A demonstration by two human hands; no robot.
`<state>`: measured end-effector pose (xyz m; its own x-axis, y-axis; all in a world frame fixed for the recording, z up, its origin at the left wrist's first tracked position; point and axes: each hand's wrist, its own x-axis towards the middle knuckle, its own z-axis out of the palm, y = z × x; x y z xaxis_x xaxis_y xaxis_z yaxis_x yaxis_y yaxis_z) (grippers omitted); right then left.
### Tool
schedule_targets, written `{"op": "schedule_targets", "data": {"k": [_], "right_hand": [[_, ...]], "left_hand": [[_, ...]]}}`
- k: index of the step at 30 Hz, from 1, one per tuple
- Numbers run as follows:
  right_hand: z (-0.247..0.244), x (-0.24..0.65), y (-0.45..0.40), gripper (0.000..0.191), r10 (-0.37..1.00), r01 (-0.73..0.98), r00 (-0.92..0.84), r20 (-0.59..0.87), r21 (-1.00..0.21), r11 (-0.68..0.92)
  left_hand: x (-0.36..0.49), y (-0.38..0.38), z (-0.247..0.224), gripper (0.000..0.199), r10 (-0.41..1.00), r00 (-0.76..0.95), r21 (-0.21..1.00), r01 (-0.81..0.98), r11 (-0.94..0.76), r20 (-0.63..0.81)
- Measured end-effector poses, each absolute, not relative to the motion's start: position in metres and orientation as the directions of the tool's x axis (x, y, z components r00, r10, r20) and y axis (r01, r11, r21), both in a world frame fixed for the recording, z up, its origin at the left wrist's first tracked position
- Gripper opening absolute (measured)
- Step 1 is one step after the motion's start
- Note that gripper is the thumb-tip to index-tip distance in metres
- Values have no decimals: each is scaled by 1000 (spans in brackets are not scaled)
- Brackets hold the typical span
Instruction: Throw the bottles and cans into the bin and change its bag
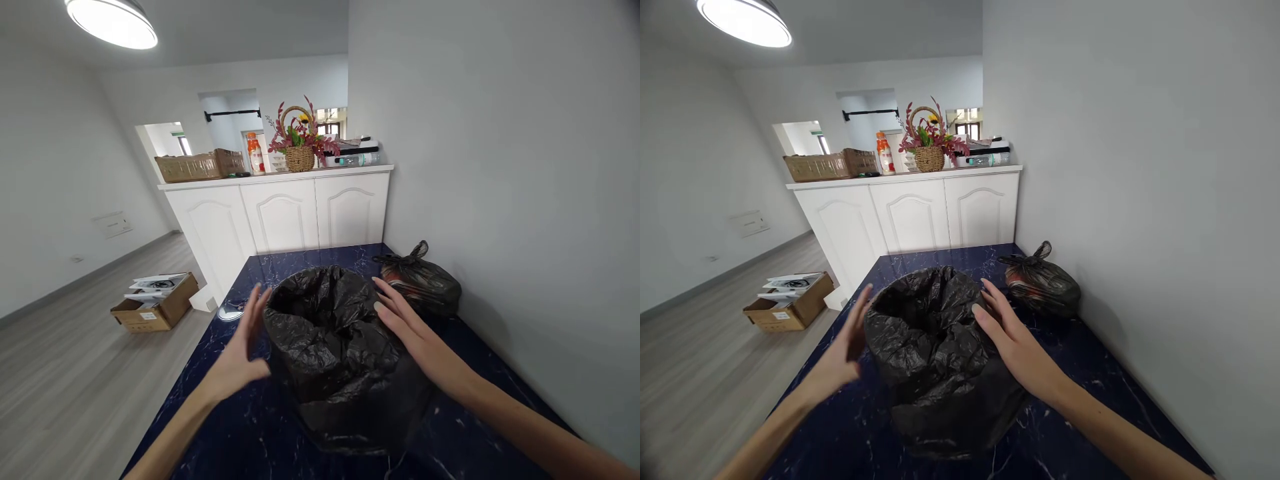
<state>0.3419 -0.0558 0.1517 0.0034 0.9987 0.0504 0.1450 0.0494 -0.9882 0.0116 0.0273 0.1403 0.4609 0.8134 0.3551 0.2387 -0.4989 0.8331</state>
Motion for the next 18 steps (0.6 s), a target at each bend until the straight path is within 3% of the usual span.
{"op": "schedule_targets", "data": {"k": [2,4,6,9,11,13,18], "right_hand": [[153,343,-56,71,979,233,49,200,-955,183],[155,344,-58,58,924,362,50,378,-870,336],[160,345,-59,47,838,508,-11,546,-718,475],[178,348,-56,37,701,612,-268,661,-445,654],[197,349,-49,36,653,593,-464,599,-337,731],[218,347,-37,37,650,576,-596,472,-314,755],[252,327,-1,32,696,659,-714,80,-260,706]], "left_hand": [[12,23,173,89,772,323,755,205,-622,548],[21,14,211,54,724,292,636,347,-689,625],[37,5,243,32,664,511,513,423,-747,546],[60,3,269,30,505,789,349,391,-852,349],[72,8,273,33,449,863,291,379,-879,232],[81,16,272,38,458,883,306,412,-858,97],[98,31,269,59,549,801,313,599,-737,-239]]}}
